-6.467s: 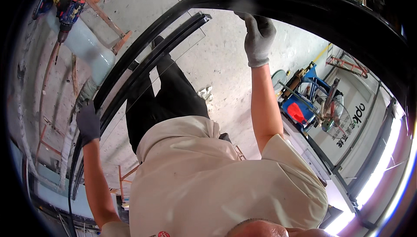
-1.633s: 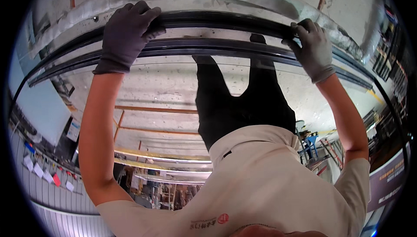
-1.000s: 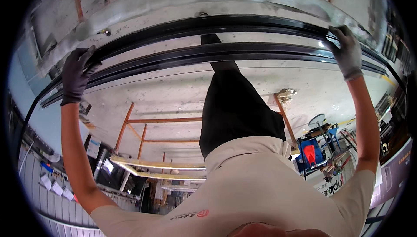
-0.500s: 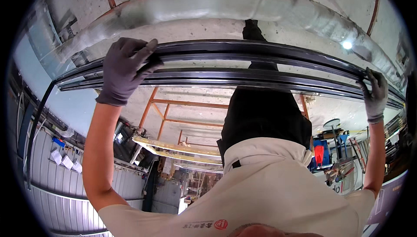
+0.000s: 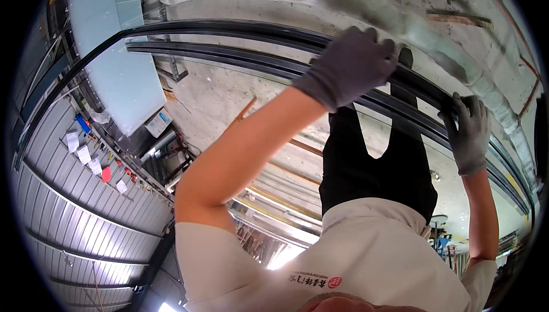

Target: The person applies sealant along the edges of a long, black, curved frame using a caulking gun. They then use their gloved fingers to smooth the bead of sealant along the frame's length.

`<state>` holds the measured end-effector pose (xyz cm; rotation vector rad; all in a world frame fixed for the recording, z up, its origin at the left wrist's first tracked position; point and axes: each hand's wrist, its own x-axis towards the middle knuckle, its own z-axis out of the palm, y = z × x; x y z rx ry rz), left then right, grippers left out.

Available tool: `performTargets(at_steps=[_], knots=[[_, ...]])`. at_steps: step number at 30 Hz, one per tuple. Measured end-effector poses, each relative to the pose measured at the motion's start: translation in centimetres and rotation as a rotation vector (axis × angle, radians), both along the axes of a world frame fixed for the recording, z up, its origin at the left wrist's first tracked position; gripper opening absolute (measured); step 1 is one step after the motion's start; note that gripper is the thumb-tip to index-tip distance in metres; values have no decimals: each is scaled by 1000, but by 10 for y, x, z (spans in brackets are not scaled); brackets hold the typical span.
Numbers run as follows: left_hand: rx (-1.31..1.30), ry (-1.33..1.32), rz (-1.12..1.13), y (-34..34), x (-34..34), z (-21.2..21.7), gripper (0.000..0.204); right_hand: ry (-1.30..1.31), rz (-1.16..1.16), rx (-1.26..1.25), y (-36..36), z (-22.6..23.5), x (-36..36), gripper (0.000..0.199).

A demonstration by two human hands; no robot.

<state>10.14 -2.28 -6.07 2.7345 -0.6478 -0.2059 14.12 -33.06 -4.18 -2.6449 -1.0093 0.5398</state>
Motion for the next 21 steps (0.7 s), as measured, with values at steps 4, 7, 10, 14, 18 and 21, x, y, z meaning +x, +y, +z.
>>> performTargets(at_steps=[4,7,10,14,18,21], knots=[[-164,-79,155,-3,-8,-8,12,-47,-2,2,66,-3,-13,44],[-205,-248,138,2,-16,-20,10,-29,-28,-89,83,-8,-20,45],[-182,-252,114,5,-19,-23,13,-99,-62,-147,98,0,-31,46],[-214,-280,127,83,-30,-24,13,-118,-87,-275,106,1,-32,48],[-168,-299,150,223,-51,-26,15,-121,-119,-380,117,2,-35,50],[2,-402,-18,340,-63,-5,9,-91,-139,-443,125,3,-33,52]])
